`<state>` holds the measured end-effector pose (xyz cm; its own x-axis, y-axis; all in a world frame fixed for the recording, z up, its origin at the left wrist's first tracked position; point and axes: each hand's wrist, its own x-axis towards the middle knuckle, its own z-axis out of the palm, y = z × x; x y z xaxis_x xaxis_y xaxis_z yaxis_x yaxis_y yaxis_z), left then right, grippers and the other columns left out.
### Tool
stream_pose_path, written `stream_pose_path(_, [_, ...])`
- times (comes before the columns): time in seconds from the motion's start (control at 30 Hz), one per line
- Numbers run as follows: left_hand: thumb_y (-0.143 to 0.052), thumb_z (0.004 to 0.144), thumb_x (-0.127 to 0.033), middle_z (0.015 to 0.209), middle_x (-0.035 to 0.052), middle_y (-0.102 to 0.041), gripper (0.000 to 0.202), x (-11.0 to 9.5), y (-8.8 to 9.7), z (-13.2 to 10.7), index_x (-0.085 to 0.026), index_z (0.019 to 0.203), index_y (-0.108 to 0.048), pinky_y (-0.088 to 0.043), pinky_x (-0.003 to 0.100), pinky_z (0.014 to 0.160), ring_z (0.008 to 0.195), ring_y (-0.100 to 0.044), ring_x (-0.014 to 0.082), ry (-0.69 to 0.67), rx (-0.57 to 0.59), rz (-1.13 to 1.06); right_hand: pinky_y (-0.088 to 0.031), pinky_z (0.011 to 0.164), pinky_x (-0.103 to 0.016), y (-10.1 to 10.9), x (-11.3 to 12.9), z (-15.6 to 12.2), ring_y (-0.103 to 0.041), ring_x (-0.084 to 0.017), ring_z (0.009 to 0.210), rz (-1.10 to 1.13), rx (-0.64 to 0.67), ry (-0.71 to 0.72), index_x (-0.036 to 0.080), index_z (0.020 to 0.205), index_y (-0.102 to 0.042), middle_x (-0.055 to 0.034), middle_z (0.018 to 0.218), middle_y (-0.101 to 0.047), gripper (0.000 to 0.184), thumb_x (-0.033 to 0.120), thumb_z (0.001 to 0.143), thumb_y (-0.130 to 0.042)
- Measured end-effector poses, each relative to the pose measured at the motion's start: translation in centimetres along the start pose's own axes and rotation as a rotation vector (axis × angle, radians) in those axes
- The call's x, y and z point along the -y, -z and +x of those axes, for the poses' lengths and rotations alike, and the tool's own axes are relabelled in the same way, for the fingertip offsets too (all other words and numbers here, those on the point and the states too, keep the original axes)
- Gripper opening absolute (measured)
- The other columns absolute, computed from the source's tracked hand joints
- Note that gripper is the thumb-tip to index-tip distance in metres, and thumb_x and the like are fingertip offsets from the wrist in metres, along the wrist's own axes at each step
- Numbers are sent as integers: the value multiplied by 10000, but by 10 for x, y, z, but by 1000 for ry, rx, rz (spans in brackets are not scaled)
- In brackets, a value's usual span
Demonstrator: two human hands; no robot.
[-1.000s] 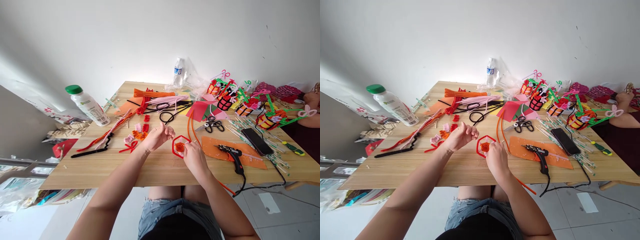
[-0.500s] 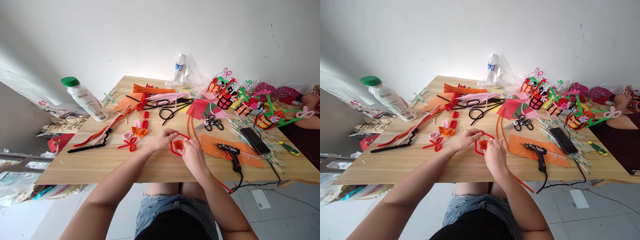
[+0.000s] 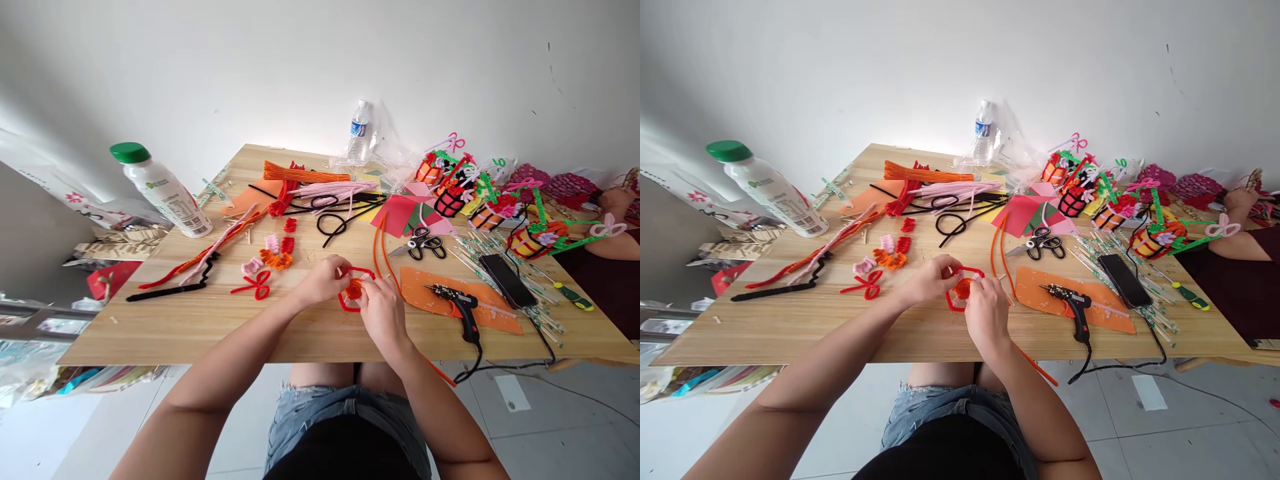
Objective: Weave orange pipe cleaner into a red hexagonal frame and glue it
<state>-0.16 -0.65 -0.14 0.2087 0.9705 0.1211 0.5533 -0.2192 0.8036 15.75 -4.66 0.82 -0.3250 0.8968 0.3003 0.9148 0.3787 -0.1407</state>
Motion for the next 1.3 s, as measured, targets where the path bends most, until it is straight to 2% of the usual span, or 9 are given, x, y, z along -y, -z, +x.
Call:
stream_pose_path(0.17, [-549, 705, -114, 782, 23, -624, 151, -1, -1, -2, -138, 835, -622, -453, 226, 605, 660, -562, 118, -2, -19, 80, -456, 764, -321, -4, -3, -3, -557, -224, 842, 134, -98, 45, 157, 930, -697, -75, 842, -686, 202, 75, 856, -527])
stream_pose_path(0.37, [-461, 748, -67, 827, 39, -616, 210, -2, -4, -3, -148, 834, -634, -480, 238, 670, 721, -595, 127, -109, 44, 112, -464, 777, -331, -6, -6, -5, -561, -230, 857, 173, -141, 67, 157, 1023, -677, -76, 853, -681, 232, 89, 868, -519])
stream_pose_path(0.6, [-490, 709, -50, 814, 26, -566, 219, 0, -7, -2, -141, 842, -639, -461, 226, 642, 673, -551, 107, -107, 46, 98, -431, 750, -327, -1, -1, -1, -539, -230, 835, 29, -34, 31, 169, 875, -692, -72, 809, -664, 128, 120, 854, -576])
stream_pose_path(0.73, [-480, 696, -43, 809, 19, -558, 245, 0, -9, -2, -143, 851, -641, -454, 223, 624, 652, -539, 100, -83, 34, 52, -417, 753, -325, 3, 2, 0, -533, -231, 855, -26, 39, 20, 178, 813, -701, -78, 815, -662, 145, 146, 865, -570])
stream_pose_path(1.0, [-507, 702, -82, 827, 30, -562, 253, -5, -11, -5, -140, 897, -658, -483, 251, 673, 671, -561, 116, -40, 8, 32, -404, 811, -365, 10, 9, -1, -523, -255, 900, -95, 118, 22, 158, 880, -719, -120, 891, -660, 175, 146, 862, -545])
stream_pose_path(1.13, [-555, 683, -105, 968, 75, -590, 314, -5, -13, -6, -132, 981, -651, -507, 305, 793, 802, -607, 161, -91, -11, 29, -404, 811, -386, 13, 13, 1, -520, -269, 913, -143, 173, 17, 139, 946, -725, -139, 924, -665, 238, 96, 858, -508])
stream_pose_path(1.2, [-544, 659, -78, 1030, 78, -608, 366, -5, -13, -6, -142, 1006, -642, -508, 290, 804, 842, -618, 161, -96, 13, -22, -409, 810, -391, 14, 15, 2, -523, -272, 914, -159, 202, 12, 126, 956, -727, -148, 918, -667, 248, 97, 863, -499])
stream_pose_path(1.3, [-501, 648, -61, 930, 44, -668, 433, -5, -12, -6, -144, 1052, -632, -519, 259, 722, 766, -629, 142, -4, 102, -150, -415, 818, -397, 15, 16, 4, -527, -278, 921, -171, 229, 11, 111, 943, -732, -155, 900, -665, 240, 128, 876, -502])
